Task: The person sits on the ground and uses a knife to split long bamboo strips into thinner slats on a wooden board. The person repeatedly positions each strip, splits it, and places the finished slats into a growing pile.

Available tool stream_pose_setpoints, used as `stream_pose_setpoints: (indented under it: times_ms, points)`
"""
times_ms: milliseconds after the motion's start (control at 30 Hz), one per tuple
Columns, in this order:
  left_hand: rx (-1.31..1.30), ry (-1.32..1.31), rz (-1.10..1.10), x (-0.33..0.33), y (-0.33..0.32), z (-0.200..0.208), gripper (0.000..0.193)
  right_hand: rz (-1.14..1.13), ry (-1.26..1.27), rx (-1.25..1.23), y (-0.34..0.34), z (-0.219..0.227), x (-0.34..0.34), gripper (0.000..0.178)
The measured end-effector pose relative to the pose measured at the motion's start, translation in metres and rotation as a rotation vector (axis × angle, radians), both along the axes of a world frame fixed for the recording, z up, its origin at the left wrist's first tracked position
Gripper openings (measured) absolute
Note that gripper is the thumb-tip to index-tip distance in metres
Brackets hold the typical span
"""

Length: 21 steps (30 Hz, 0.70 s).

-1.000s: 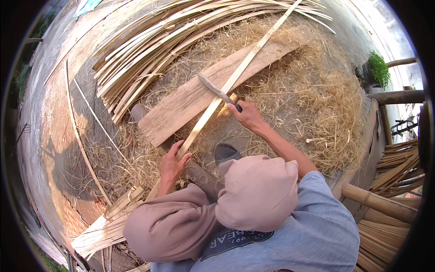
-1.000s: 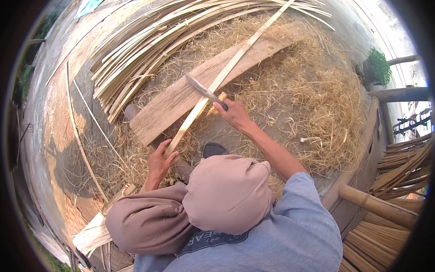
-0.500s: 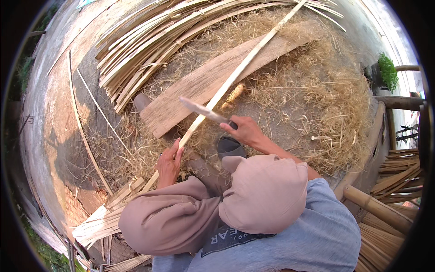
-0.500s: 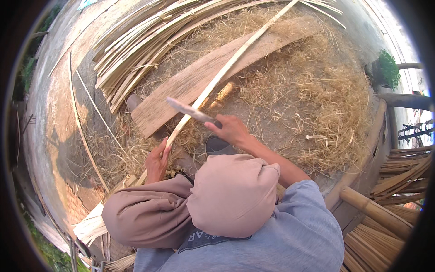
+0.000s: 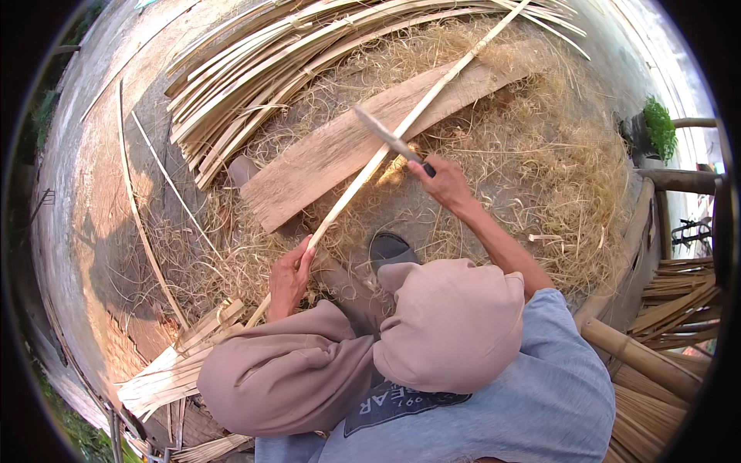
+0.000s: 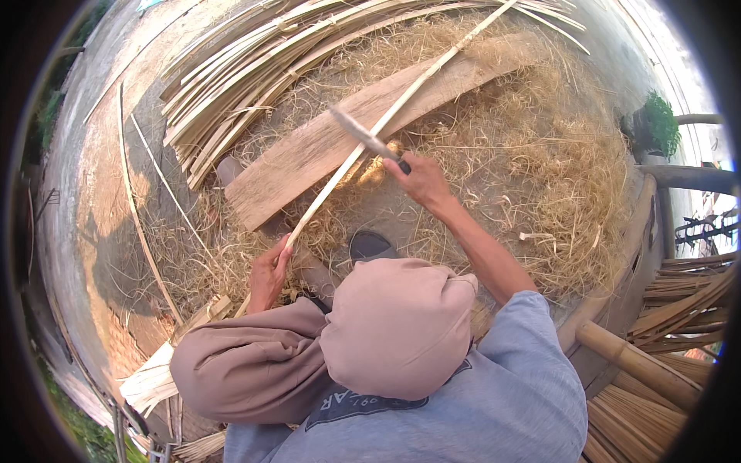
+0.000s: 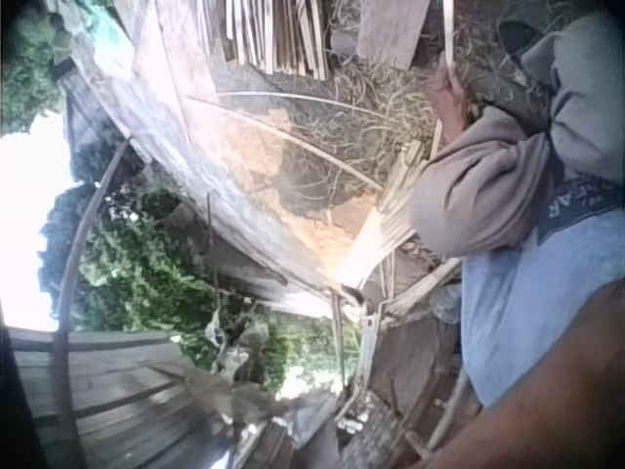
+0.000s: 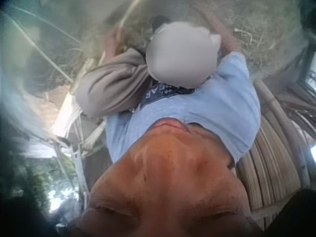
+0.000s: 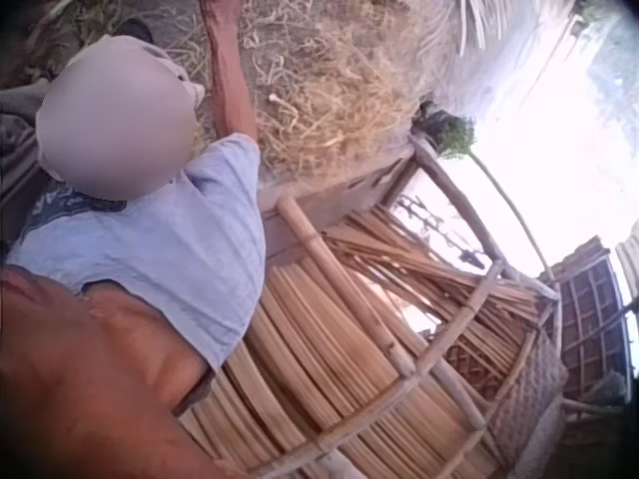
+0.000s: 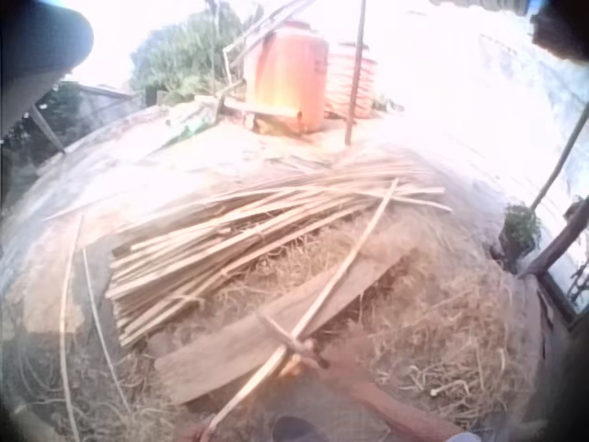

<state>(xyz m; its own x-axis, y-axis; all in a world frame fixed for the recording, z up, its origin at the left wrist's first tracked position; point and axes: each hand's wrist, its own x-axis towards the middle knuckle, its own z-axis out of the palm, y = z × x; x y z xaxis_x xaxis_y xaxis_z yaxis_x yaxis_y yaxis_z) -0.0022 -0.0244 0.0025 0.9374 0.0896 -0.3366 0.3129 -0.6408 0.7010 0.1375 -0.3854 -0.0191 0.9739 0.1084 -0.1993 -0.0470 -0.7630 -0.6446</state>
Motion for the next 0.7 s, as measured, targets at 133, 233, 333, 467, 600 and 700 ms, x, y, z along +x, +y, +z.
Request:
stream_pose_setpoints:
  times_ms: [133, 233, 333, 467, 600, 700]
  points:
    - [-0.038, -0.019, -0.001, -0.005, 0.015, 0.001, 0.036, 0.322, -0.363, -0.057, 0.056, -0.023, -0.09, 0.056]
    - [0.006, -0.034, 0.016, -0.008, 0.012, -0.002, 0.035, -0.111, -0.001, -0.062, -0.041, -0.022, 0.007, 0.06]
    - [0.085, 0.044, -0.041, 0.012, 0.001, 0.016, 0.038, -0.532, -0.225, -0.115, -0.139, -0.015, 0.073, 0.069]
    - [0.277, 0.026, -0.085, 0.007, 0.015, -0.006, 0.043, -0.177, 0.026, -0.058, -0.037, 0.015, 0.043, 0.065]
    - [0.249, -0.061, -0.075, 0.012, 0.019, -0.011, 0.043, 0.317, -0.197, -0.016, 0.071, -0.011, -0.062, 0.055]
    - [0.292, 0.005, -0.05, 0.005, 0.027, -0.011, 0.041, 0.227, -0.119, -0.088, 0.034, -0.017, -0.027, 0.053]
